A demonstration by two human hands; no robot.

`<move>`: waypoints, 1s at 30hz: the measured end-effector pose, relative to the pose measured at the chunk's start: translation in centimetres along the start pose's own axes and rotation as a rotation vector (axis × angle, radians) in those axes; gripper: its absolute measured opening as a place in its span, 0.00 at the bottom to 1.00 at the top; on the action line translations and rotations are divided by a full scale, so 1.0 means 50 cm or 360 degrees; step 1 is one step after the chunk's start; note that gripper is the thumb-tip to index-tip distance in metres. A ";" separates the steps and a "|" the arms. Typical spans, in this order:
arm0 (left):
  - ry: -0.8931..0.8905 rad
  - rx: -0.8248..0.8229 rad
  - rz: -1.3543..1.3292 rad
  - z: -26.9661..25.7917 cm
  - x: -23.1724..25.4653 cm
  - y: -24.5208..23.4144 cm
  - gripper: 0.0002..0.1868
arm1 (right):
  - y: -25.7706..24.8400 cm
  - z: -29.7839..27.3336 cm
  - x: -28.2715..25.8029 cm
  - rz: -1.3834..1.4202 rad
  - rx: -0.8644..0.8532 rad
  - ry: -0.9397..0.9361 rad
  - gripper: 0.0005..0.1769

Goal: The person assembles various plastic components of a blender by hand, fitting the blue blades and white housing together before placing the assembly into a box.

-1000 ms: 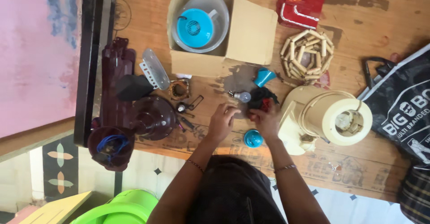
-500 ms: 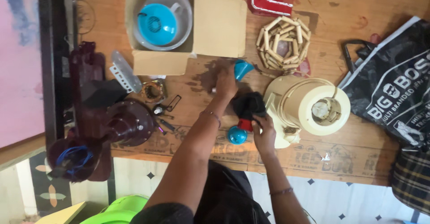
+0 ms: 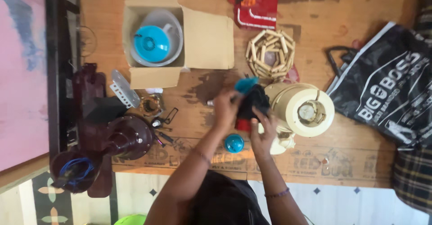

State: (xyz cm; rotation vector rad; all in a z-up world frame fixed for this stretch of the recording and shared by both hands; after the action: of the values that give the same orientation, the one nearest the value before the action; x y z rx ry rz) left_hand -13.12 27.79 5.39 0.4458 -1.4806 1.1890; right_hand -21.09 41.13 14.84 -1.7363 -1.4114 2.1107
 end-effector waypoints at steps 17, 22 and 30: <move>0.0957 0.0132 -0.0010 -0.020 0.437 -0.370 0.09 | 0.139 0.060 -0.083 0.2868 -0.1298 0.0776 0.24; 0.0985 0.0116 0.0047 -0.059 0.453 -0.390 0.13 | 0.139 0.029 -0.091 0.2797 -0.1105 0.1127 0.22; 0.0229 0.0510 -0.0052 -0.161 0.302 -0.421 0.18 | 0.058 0.034 -0.120 0.0306 -0.0503 -0.0201 0.09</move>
State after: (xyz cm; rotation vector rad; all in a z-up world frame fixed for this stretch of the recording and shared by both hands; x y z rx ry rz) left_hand 3.41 30.74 26.66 0.5851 -1.1593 1.4088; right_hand -18.89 35.08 17.26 -1.9482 -1.7620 2.2275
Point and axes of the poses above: each hand's wrist, its own z-axis towards the middle knuckle, its own y-axis out of the palm, x = y × z, the point moved 5 cm from there along z, towards the middle knuckle, and after that the axes turned 12 degrees about y, right-handed, at the moved point
